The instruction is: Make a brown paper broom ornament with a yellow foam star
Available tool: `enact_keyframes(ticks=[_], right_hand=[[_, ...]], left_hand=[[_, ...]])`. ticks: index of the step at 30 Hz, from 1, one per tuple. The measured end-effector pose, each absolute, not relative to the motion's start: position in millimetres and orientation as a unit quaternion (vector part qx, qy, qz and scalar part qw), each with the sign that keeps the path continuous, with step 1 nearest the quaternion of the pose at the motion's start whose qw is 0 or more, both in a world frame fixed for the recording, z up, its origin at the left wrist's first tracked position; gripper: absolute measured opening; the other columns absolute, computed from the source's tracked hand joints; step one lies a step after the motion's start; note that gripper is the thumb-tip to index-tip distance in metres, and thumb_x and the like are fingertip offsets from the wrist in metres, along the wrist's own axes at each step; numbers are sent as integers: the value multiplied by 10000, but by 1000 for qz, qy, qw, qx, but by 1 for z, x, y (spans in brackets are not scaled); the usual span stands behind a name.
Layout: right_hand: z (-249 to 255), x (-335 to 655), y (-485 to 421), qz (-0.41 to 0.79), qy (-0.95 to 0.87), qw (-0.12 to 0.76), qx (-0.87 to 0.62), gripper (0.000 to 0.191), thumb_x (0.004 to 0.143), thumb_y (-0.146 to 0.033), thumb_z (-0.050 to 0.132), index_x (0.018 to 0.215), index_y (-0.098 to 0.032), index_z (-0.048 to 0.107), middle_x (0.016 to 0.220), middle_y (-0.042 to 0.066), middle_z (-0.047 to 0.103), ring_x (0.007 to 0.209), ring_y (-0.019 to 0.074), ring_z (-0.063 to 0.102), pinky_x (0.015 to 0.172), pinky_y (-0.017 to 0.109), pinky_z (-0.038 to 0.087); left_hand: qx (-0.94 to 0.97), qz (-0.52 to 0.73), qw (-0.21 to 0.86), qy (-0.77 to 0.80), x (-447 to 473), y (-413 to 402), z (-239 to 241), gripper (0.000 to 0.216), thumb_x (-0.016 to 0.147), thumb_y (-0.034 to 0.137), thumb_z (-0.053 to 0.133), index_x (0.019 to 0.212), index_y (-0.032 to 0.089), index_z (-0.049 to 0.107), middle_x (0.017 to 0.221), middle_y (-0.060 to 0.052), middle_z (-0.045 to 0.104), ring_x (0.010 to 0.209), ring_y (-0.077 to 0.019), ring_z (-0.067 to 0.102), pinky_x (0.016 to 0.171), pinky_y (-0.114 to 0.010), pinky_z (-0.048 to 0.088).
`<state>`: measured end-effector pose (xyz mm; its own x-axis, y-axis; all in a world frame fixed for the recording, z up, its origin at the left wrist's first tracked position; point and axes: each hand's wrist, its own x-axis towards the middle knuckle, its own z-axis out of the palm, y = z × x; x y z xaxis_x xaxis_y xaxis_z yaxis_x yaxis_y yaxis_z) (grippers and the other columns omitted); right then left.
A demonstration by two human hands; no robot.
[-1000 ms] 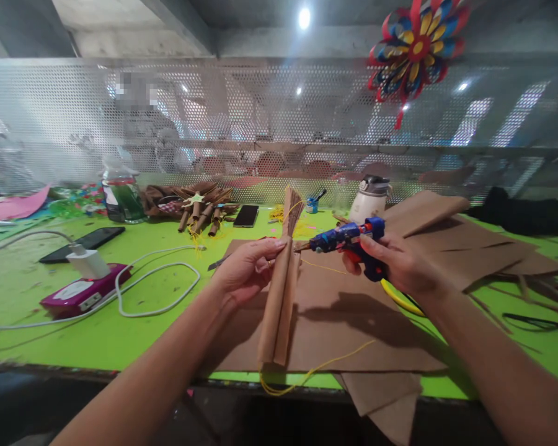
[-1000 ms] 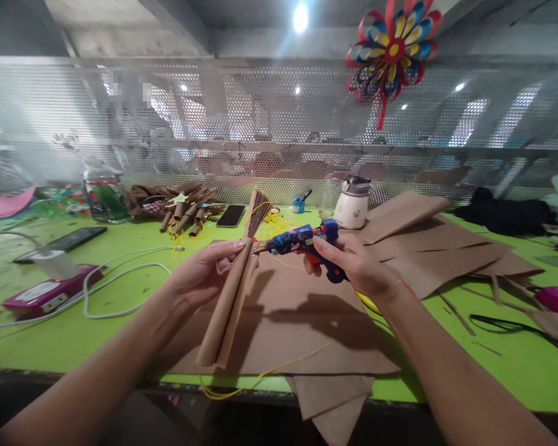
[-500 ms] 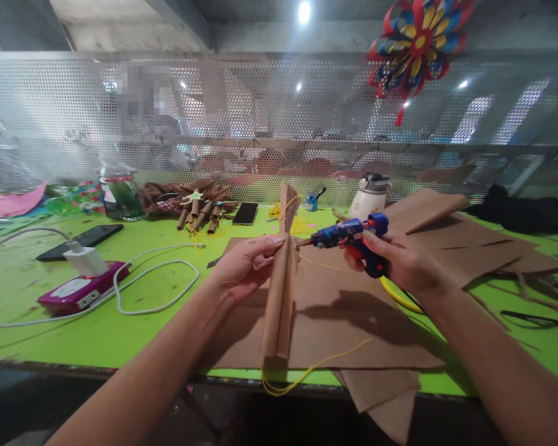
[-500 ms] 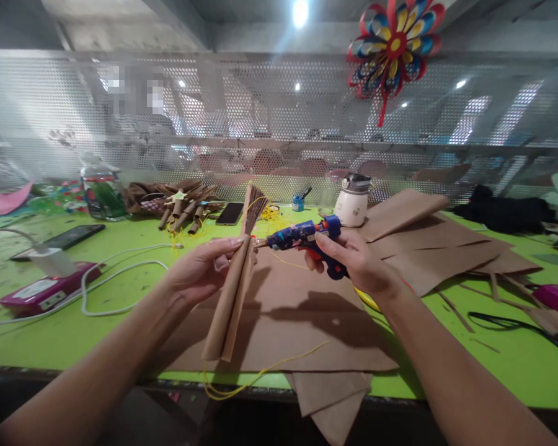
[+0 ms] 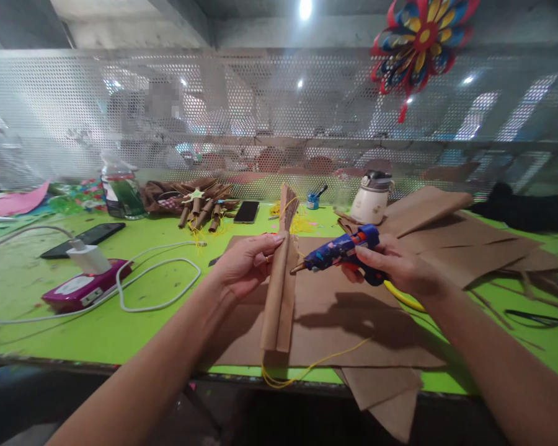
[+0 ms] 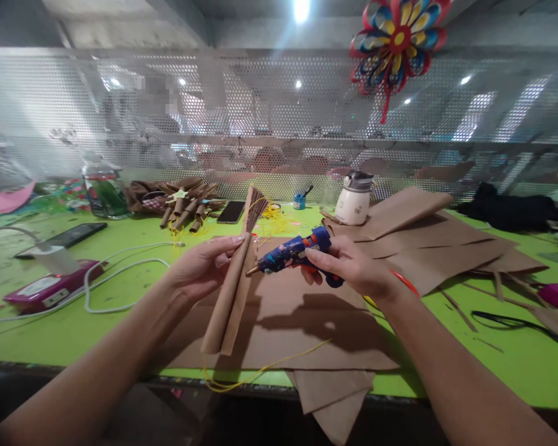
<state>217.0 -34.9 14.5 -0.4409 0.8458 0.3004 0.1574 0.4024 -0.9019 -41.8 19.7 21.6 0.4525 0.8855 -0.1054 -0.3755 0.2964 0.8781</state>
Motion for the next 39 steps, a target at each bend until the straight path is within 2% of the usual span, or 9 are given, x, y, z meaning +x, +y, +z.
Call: enact_keyframes(ticks=[4,8,12,22,27,32,39], right_hand=[[15,216,-35,435,-750,378,-325,335,904,-425,493,859,-138,660,679,49,614,595,123,516,499,232,352],[14,214,-32,418,-723,441,-330,308,913,-405,485,839,-154,647,710,52,617,625,136,527,565,256,395],[14,213,-31,393,-711,477,-336,297,910,-397,498,801,-161,641,704,45,606,617,130,515,572,260,388],[18,213,-39,416,-737,404,-348,344,887,-454,519,804,-141,636,601,9,518,518,88,414,448,232,265],[19,210,-36,391,-732,438,-346,355,896,-446,507,731,-152,615,641,27,570,573,106,485,487,238,318],[22,209,-37,373,-734,449,-347,323,908,-413,498,769,-160,641,724,54,641,688,143,575,568,251,390],[22,212,-39,361,-734,431,-381,362,882,-464,518,719,-154,612,640,32,582,562,109,476,457,238,309]], left_hand=[[407,425,750,302,-42,20,22,138,765,83,625,889,73,683,792,-91,697,652,-122,637,615,-195,526],[394,436,744,317,-40,18,24,116,779,66,595,855,67,682,782,-82,695,647,-114,634,599,-187,524],[383,441,744,324,-38,17,26,101,776,65,595,823,67,683,752,-68,690,612,-102,623,551,-174,512],[356,447,750,333,-39,17,27,114,774,68,592,847,82,677,711,-82,701,607,-145,645,627,-241,557],[354,452,748,332,-38,17,27,103,770,66,593,829,84,676,696,-67,698,583,-130,636,607,-224,553],[359,450,740,349,-39,17,27,110,769,65,597,835,89,683,743,-82,706,630,-145,651,631,-238,556],[358,446,744,346,-40,18,25,114,761,77,615,856,80,678,770,-90,704,649,-150,656,640,-241,554]])
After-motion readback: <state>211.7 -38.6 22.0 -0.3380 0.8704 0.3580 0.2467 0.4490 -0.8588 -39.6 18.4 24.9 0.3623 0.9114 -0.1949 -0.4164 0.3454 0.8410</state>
